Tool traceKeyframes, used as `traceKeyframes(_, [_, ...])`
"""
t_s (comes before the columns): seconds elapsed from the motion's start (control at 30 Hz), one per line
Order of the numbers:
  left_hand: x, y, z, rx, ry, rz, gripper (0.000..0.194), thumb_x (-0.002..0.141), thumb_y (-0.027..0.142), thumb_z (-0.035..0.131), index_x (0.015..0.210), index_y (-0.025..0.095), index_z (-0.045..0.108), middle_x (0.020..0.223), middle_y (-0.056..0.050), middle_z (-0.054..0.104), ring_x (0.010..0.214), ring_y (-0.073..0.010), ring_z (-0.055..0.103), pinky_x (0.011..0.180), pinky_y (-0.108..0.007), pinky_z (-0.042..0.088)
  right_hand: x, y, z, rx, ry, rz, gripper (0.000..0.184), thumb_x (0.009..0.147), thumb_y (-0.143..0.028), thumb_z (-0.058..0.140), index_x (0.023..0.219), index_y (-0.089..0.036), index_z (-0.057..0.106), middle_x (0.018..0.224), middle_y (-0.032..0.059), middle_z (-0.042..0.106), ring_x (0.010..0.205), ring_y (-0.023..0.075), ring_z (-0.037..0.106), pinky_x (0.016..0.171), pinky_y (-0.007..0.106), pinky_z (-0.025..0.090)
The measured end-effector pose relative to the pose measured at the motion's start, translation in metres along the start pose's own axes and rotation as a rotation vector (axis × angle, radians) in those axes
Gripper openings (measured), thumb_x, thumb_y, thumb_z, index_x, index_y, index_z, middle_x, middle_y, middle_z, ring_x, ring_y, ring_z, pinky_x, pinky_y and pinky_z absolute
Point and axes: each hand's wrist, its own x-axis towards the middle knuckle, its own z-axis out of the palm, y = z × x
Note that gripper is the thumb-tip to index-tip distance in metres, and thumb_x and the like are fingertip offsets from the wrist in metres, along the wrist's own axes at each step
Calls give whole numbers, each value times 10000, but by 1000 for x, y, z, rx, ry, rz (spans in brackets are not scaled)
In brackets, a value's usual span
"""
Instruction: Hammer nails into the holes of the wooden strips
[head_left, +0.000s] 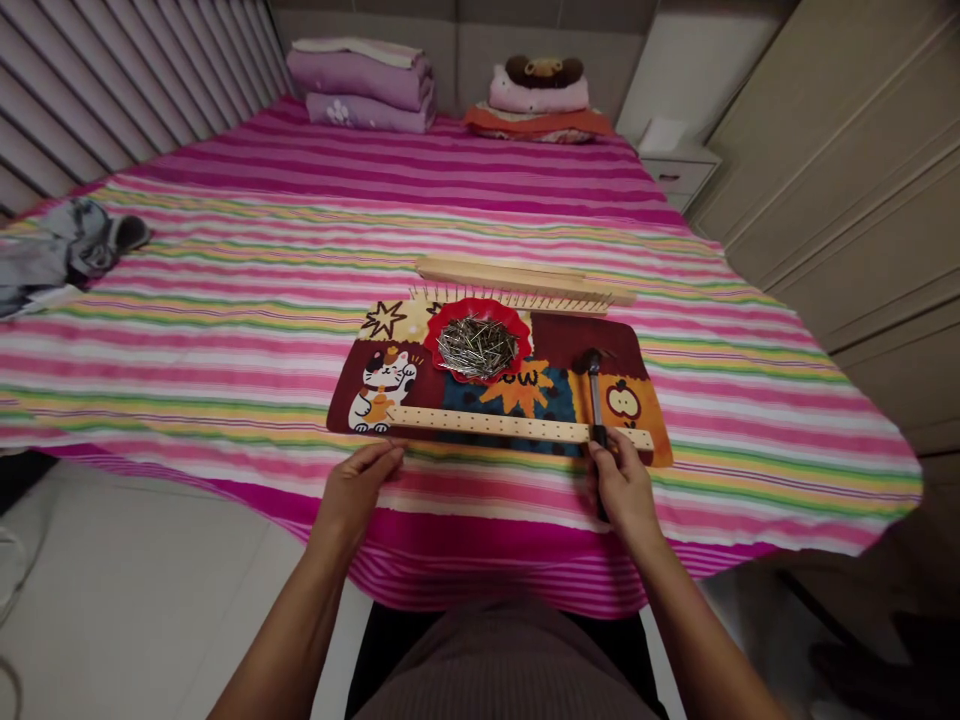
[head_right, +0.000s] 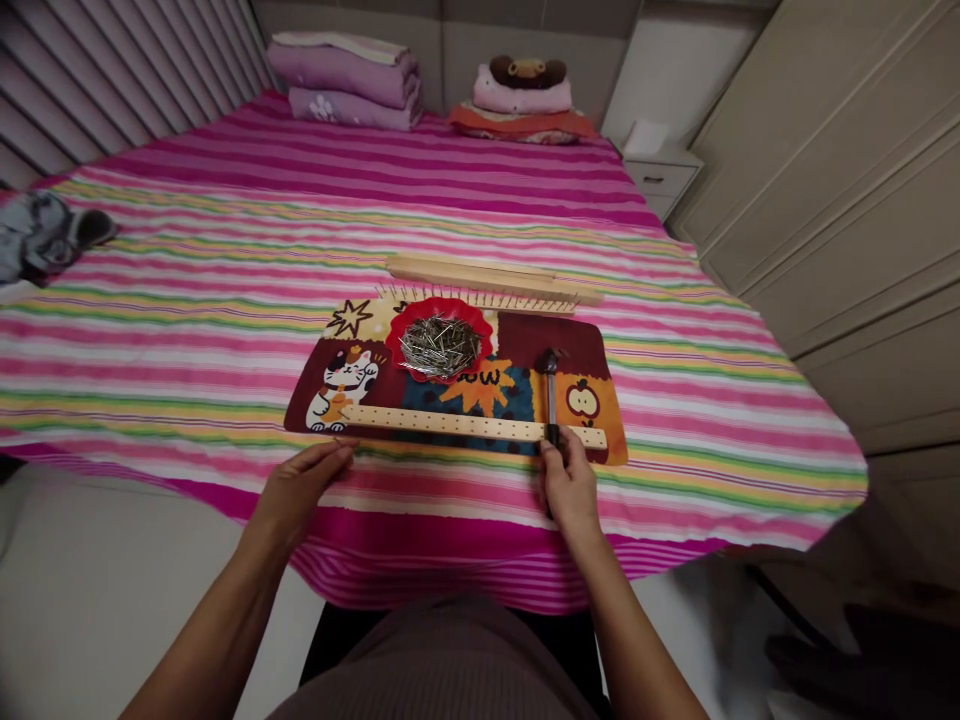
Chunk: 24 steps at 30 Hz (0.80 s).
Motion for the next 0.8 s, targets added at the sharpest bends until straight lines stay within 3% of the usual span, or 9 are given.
traceKeyframes(0.13, [11,1,0,-98,107,49,420,459,342,825,800,148,677,696,1,677,587,-109,605,623,-270,540,0,-1,1,-9,15,-10,513,759,-508,584,1162,-190,581,708,-1,624,577,153,534,530,271,442])
traceKeyframes(0.27, [18,-3,8,-136,185,167,349,507,335,803,735,160,605,650,19,646,618,-128,631,679,-306,557,0,-2,1,-15,13,-10,503,765,-511,576,1156,-196,579,693,-7,617,561,147,526,516,265,433])
traceKeyframes(0.4, [26,-12,14,19,241,312,287,630,399,731,769,172,625,737,-2,668,708,-138,641,743,-302,542,-2,-5,1,3,-11,36,541,760,-531,577,1192,-206,557,600,-41,569,433,118,447,424,248,379])
traceKeyframes(0.53, [32,-20,17,197,285,371,280,702,441,661,817,186,644,820,-15,682,789,-152,637,780,-295,520,-4,-11,1,58,-33,110,574,728,-530,603,1197,-206,535,526,-75,494,338,99,372,334,238,308])
traceKeyframes(0.8, [35,-26,19,368,326,478,243,750,444,622,814,210,639,892,-26,683,858,-162,627,838,-296,490,-6,-17,2,80,-29,158,614,712,-509,606,1235,-199,519,515,-75,486,321,110,367,323,249,304])
